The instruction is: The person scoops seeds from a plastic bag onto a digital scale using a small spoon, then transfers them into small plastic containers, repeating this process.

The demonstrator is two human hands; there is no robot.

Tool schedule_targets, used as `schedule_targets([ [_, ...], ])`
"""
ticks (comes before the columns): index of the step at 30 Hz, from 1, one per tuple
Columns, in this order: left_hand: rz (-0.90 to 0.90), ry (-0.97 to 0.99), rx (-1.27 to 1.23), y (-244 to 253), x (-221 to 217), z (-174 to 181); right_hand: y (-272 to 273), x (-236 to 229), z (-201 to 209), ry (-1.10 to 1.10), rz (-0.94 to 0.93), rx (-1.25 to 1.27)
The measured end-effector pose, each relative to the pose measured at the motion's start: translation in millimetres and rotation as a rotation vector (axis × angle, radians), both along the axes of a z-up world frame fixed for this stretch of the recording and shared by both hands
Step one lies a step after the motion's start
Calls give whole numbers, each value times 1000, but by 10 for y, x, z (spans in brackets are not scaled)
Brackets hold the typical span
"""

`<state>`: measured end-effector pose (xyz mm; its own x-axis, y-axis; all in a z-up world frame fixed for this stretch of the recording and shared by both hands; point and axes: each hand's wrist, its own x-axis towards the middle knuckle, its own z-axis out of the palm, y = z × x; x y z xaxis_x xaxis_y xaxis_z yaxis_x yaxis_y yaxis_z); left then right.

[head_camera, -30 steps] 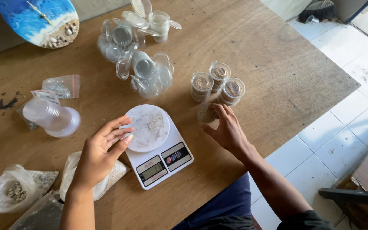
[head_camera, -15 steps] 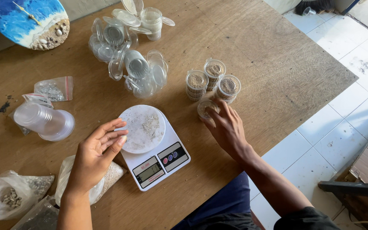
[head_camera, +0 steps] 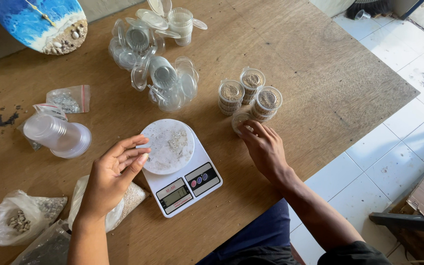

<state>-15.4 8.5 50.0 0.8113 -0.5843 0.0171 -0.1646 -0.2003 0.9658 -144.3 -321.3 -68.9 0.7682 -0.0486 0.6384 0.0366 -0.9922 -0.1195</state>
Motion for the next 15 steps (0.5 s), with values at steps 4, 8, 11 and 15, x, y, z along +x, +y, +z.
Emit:
schedule_targets([
  [4,-2,-4,0,4,6,-34,17,-4,-8,41,-42,-29],
  [8,12,-48,-43,2,11,-75,29,8,-5,-39,-63,-42],
  [11,14,-52,-47,8,18,-87,48,18,12,-38,-72,-49],
  [15,6,-65,-55,33,25,-93,99,22,67,-43,-72,-18],
])
